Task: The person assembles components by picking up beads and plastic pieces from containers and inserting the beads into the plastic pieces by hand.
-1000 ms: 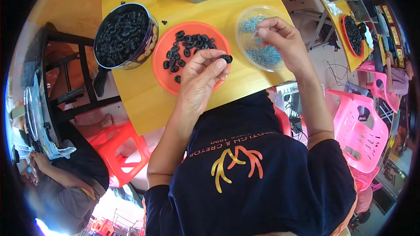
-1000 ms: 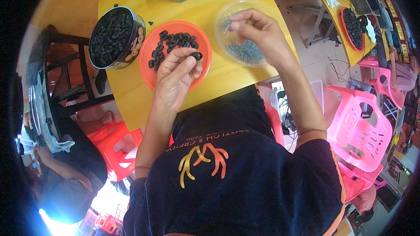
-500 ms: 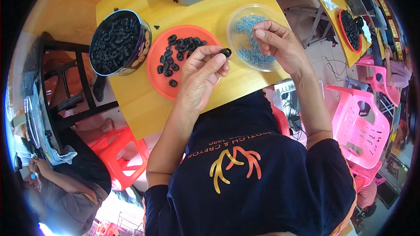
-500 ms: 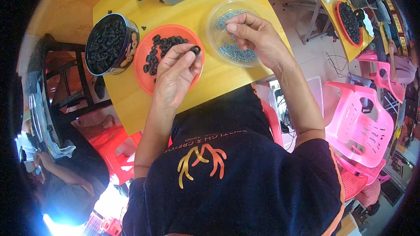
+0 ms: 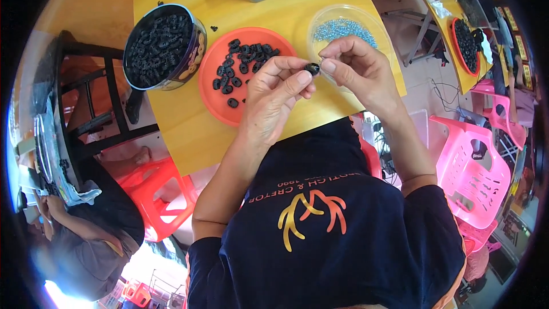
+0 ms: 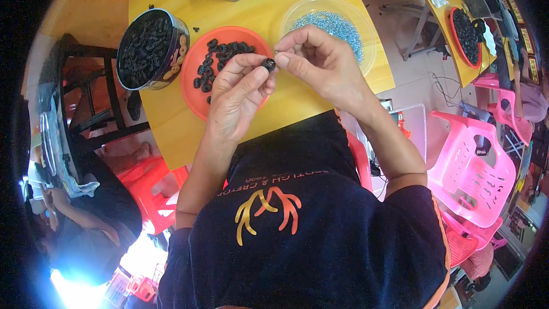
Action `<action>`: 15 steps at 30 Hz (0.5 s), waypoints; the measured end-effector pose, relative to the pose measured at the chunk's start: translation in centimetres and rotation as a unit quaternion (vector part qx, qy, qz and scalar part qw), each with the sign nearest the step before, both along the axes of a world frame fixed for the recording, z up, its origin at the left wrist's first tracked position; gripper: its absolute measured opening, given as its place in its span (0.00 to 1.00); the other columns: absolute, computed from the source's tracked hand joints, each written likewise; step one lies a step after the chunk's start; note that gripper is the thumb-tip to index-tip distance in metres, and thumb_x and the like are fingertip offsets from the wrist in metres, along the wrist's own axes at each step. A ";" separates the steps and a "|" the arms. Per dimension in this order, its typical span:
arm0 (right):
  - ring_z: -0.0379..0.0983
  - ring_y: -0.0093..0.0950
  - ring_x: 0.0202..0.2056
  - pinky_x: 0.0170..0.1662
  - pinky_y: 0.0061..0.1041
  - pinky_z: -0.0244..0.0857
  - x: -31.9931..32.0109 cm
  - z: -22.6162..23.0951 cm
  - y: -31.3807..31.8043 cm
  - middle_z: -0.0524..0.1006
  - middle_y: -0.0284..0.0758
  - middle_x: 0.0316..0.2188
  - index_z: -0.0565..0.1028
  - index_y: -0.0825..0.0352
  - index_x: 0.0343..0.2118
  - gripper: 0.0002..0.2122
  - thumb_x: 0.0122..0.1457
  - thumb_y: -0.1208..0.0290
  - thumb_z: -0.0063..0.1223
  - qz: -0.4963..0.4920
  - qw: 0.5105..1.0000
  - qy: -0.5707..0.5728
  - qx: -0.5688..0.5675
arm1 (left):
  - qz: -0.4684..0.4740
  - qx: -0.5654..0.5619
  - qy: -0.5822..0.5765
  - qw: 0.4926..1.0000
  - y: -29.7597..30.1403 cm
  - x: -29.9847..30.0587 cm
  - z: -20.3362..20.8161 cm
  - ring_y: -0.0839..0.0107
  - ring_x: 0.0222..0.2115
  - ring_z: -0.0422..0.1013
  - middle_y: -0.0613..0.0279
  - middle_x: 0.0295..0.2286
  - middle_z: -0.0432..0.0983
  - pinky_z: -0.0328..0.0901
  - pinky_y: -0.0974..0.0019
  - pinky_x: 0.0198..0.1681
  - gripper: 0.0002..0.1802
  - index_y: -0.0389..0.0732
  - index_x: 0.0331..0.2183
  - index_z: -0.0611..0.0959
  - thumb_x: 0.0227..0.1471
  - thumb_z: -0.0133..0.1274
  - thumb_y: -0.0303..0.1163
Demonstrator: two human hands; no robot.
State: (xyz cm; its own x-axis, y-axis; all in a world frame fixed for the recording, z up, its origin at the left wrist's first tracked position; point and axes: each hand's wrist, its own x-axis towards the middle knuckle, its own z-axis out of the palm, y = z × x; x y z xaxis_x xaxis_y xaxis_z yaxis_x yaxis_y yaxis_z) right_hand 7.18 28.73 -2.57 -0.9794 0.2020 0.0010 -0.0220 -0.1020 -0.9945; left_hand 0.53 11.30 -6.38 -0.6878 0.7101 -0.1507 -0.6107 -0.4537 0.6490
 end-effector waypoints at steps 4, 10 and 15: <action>0.72 0.18 0.29 0.32 0.17 0.66 0.0 0.1 -0.6 0.76 0.32 0.30 0.75 0.70 0.34 0.05 0.55 0.78 0.58 -0.026 0.971 0.072 0.226 | 0.029 -0.036 0.031 0.998 -0.2 0.2 -0.1 0.75 0.30 0.73 0.61 0.31 0.77 0.68 0.72 0.35 0.10 0.36 0.39 0.78 0.54 0.57 0.24; 0.75 0.27 0.29 0.31 0.23 0.69 0.1 0.4 -1.9 0.77 0.38 0.30 0.77 0.71 0.35 0.07 0.53 0.80 0.58 -0.004 0.912 0.132 0.388 | 0.050 -0.041 0.024 0.998 -1.2 0.6 -0.7 0.77 0.29 0.73 0.63 0.30 0.77 0.68 0.74 0.33 0.09 0.37 0.38 0.78 0.54 0.58 0.25; 0.77 0.34 0.33 0.32 0.25 0.71 -0.3 -0.1 -3.8 0.77 0.42 0.36 0.78 0.69 0.41 0.12 0.53 0.80 0.58 0.044 0.887 0.188 0.419 | 0.083 -0.029 -0.008 0.996 -3.4 1.0 -1.2 0.77 0.29 0.73 0.63 0.29 0.77 0.68 0.75 0.33 0.09 0.37 0.38 0.78 0.53 0.58 0.25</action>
State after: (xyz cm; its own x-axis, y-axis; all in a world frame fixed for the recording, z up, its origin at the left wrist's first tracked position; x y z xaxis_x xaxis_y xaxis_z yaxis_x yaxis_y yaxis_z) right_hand 6.88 24.92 -2.69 -0.8899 -0.1020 0.4446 -0.3973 0.6521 -0.6456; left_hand 1.56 7.92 -7.54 -0.7920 0.5767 -0.2002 -0.5411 -0.5111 0.6678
